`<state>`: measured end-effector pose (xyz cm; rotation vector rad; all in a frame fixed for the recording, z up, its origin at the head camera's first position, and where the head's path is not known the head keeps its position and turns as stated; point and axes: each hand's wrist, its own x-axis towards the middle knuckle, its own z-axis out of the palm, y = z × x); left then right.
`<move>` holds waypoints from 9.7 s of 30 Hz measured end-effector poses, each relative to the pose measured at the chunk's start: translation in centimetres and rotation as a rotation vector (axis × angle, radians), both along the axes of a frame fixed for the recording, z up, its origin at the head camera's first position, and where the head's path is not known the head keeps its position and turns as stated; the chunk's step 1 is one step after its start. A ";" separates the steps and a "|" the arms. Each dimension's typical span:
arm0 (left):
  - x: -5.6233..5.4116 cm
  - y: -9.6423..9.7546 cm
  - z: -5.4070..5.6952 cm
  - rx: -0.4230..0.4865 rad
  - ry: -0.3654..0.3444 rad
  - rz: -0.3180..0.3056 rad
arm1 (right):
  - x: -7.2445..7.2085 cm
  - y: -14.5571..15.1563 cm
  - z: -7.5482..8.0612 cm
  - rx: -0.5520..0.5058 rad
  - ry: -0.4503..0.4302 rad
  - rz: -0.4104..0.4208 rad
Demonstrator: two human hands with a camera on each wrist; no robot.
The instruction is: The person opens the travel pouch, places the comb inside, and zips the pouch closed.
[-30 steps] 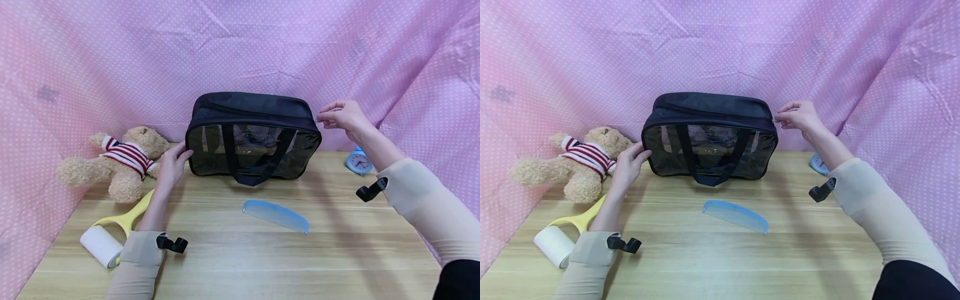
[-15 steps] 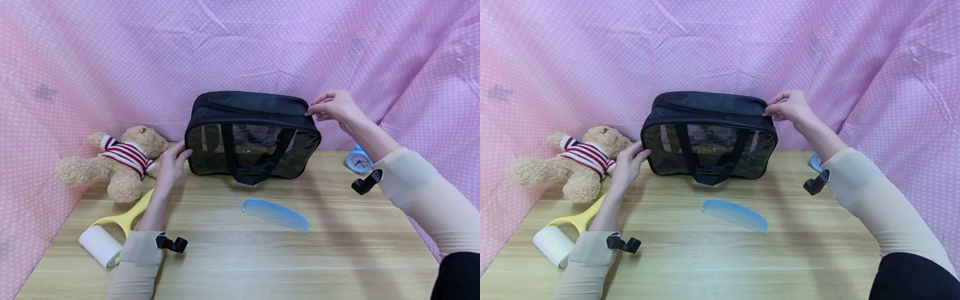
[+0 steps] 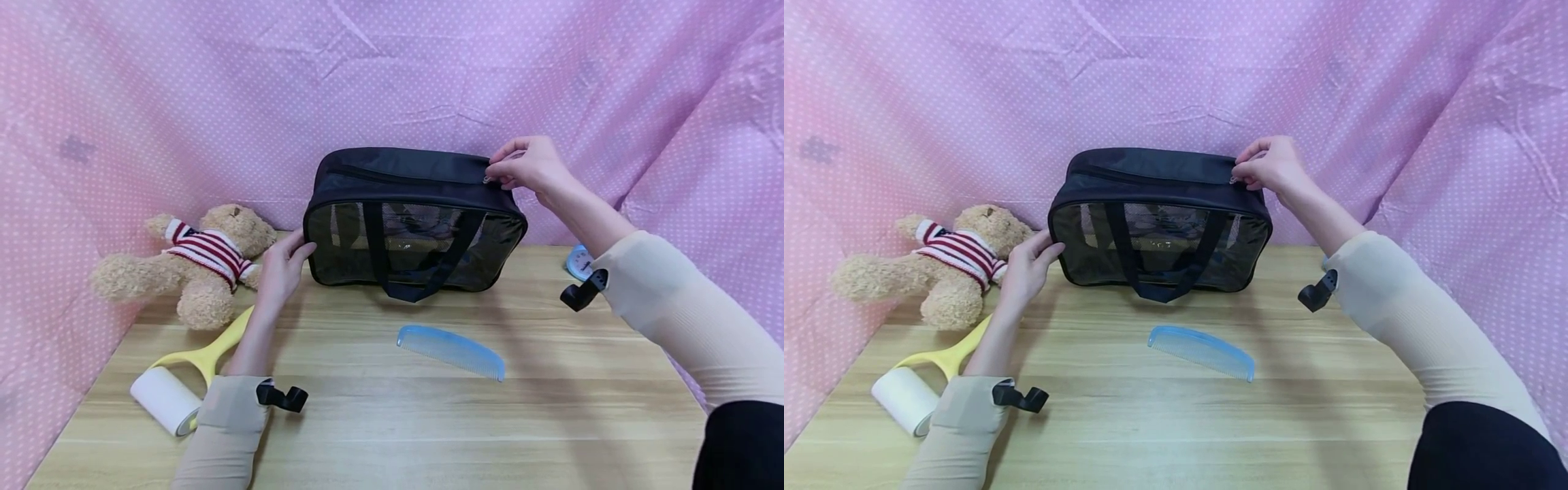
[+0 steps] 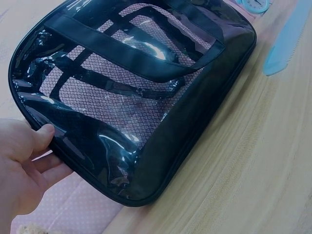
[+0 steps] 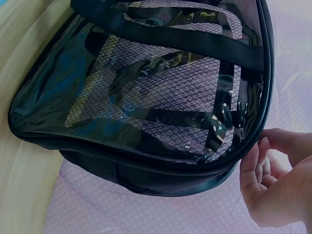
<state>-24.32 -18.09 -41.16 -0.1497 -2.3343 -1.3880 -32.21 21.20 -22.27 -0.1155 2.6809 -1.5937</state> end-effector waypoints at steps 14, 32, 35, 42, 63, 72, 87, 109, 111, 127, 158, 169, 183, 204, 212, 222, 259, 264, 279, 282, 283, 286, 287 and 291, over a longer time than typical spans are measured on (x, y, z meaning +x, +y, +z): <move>0.0 0.0 -0.1 0.008 0.005 0.006 | -0.1 -2.9 1.1 0.064 -0.005 -0.004; 0.0 0.1 0.0 0.012 0.000 0.008 | 0.0 -6.4 2.1 0.082 0.017 0.037; 0.1 0.1 0.1 0.021 0.002 -0.001 | 0.0 -7.1 2.2 0.074 0.024 0.047; -0.1 0.1 0.1 0.027 0.007 -0.011 | -0.3 -8.8 2.2 0.111 0.034 0.060; -0.2 0.2 -0.1 0.030 -0.021 0.006 | -0.4 -15.1 3.0 0.168 0.080 0.125; -0.2 0.4 -0.3 0.035 -0.017 0.008 | -0.6 -17.3 2.9 0.219 0.098 0.152; -0.1 0.4 -0.2 0.031 -0.017 0.012 | -0.9 -20.7 2.5 0.368 0.182 0.158; 0.2 0.6 0.0 0.038 -0.031 0.001 | -0.1 -23.6 1.8 0.544 0.322 0.146; 0.2 0.6 0.0 0.032 -0.032 0.008 | 0.0 -23.4 1.9 0.508 0.313 0.164; -0.2 0.4 0.1 0.041 -0.028 -0.008 | 1.6 -18.8 1.8 0.023 0.381 0.267; -1.1 -0.3 0.1 0.036 -0.044 -0.022 | 8.4 -9.1 -9.7 -0.478 0.485 0.329; -1.3 -0.4 0.0 0.027 -0.029 -0.037 | 9.5 -6.5 -12.6 -0.426 0.423 0.392; -0.5 -0.3 -0.3 -0.016 -0.044 -0.003 | 10.7 -3.6 -15.9 -0.212 0.333 0.509; 0.6 -0.1 2.7 0.050 -0.124 -0.071 | 11.2 -0.2 -18.8 -0.026 0.237 0.628; 1.1 -0.3 6.2 0.050 -0.076 -0.117 | 11.5 0.5 -19.8 0.044 0.171 0.698; -1.0 0.9 10.0 -0.067 0.237 -0.100 | 11.5 0.8 -20.1 0.240 0.160 0.749; -7.2 2.7 13.8 -0.435 0.150 -0.381 | 11.8 1.3 -21.3 0.607 0.101 0.799; -7.3 2.7 13.9 -0.462 0.127 -0.382 | 11.6 1.4 -21.5 0.622 0.098 0.799; -7.7 2.5 14.4 -0.604 -0.067 -0.401 | 11.5 1.3 -21.5 0.668 0.100 0.813; -7.8 2.5 14.6 -0.624 -0.108 -0.417 | 11.6 1.3 -21.4 0.671 0.095 0.814; -7.8 2.5 14.6 -0.628 -0.120 -0.422 | 11.6 1.3 -21.4 0.670 0.099 0.814; -8.0 2.6 14.7 -0.633 -0.142 -0.435 | 11.7 1.3 -21.3 0.668 0.105 0.815; -8.0 2.6 14.7 -0.635 -0.146 -0.437 | 11.7 1.3 -21.3 0.667 0.107 0.818; -8.2 2.6 14.8 -0.645 -0.159 -0.443 | 11.9 1.2 -21.1 0.676 0.059 0.808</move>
